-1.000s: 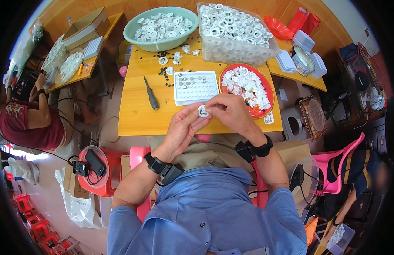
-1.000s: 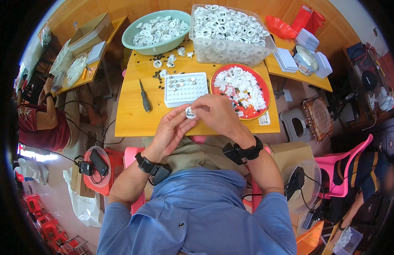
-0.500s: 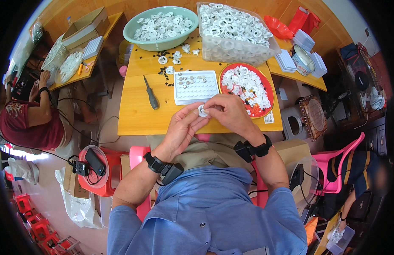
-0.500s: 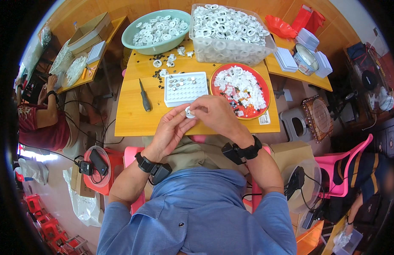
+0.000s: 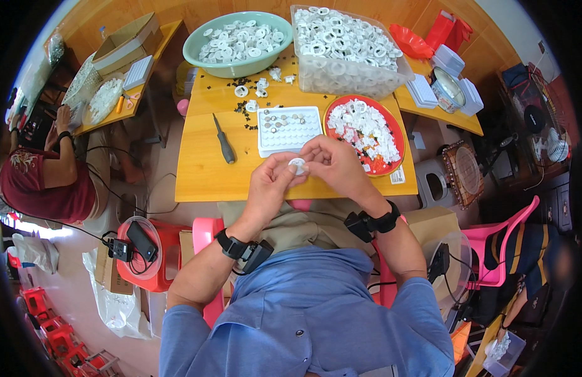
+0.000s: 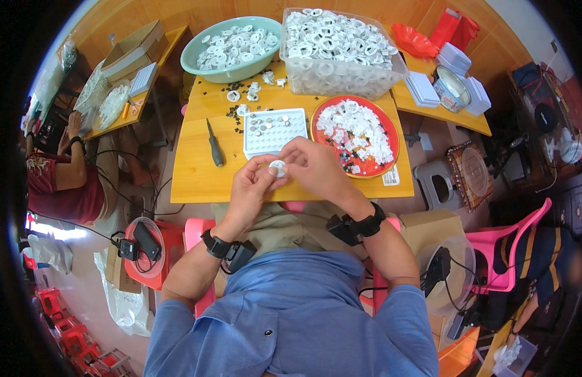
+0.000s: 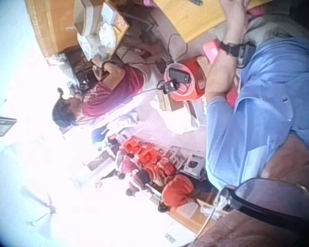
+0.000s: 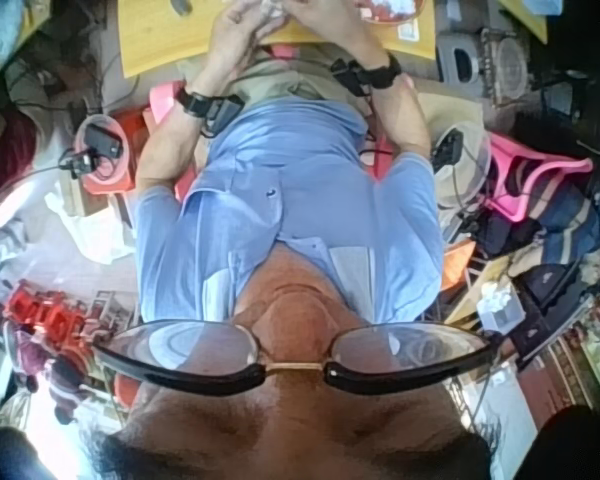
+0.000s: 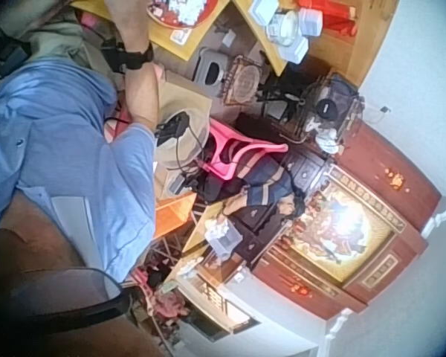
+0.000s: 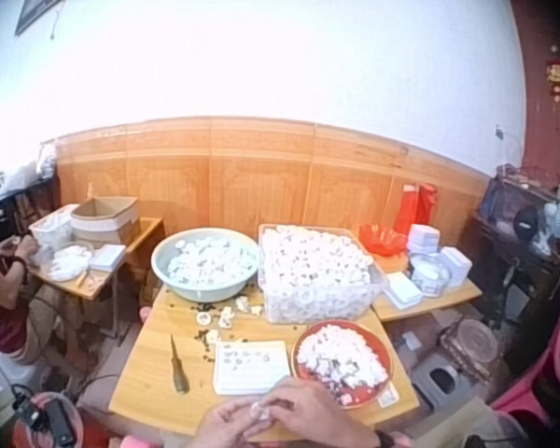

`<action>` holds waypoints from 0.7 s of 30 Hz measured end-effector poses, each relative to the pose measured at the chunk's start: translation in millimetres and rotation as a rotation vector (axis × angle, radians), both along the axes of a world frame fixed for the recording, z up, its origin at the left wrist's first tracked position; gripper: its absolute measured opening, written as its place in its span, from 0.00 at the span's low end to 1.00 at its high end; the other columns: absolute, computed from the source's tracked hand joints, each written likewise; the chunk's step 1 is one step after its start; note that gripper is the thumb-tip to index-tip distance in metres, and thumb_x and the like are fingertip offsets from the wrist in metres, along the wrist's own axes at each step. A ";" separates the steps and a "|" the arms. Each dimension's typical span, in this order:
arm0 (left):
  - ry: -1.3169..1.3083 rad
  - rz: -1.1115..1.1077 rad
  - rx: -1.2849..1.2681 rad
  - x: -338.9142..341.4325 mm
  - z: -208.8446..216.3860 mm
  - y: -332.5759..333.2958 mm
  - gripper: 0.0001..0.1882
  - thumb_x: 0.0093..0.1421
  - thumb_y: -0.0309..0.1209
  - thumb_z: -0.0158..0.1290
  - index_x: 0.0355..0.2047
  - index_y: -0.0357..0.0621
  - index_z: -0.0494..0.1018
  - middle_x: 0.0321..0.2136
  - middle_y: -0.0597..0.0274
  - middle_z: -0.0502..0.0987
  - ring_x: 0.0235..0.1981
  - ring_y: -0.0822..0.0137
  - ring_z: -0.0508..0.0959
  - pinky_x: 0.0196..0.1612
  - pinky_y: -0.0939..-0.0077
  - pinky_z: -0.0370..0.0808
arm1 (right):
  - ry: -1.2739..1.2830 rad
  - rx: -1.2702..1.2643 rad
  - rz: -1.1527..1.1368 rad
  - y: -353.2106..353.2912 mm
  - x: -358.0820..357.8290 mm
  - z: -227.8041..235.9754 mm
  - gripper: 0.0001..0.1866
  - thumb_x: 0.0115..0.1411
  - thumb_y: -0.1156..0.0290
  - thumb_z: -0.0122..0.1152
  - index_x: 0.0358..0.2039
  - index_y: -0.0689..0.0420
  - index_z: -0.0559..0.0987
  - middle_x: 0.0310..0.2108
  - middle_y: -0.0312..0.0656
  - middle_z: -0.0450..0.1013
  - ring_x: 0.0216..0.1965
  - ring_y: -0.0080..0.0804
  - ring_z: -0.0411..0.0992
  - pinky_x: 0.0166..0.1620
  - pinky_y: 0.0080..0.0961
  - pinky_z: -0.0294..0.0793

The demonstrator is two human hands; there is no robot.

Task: Manually assembling small white circular footwear components by inserting black center pieces.

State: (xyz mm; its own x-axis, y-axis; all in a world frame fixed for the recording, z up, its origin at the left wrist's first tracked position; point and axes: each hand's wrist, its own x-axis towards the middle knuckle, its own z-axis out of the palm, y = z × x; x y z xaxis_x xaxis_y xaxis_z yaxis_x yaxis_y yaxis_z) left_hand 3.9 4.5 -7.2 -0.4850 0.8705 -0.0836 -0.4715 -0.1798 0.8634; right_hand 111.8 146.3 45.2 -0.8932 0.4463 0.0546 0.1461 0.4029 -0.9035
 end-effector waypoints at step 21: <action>0.335 0.058 0.057 1.5 -7.1 -1.7 0.05 0.70 0.22 0.45 0.45 0.36 0.64 0.39 0.55 0.78 0.41 0.70 0.79 0.45 0.76 0.79 | 0.043 0.046 0.000 -7.5 -1.1 -1.1 0.06 0.56 0.74 0.66 0.32 0.63 0.81 0.24 0.34 0.79 0.25 0.12 0.74 0.28 0.12 0.71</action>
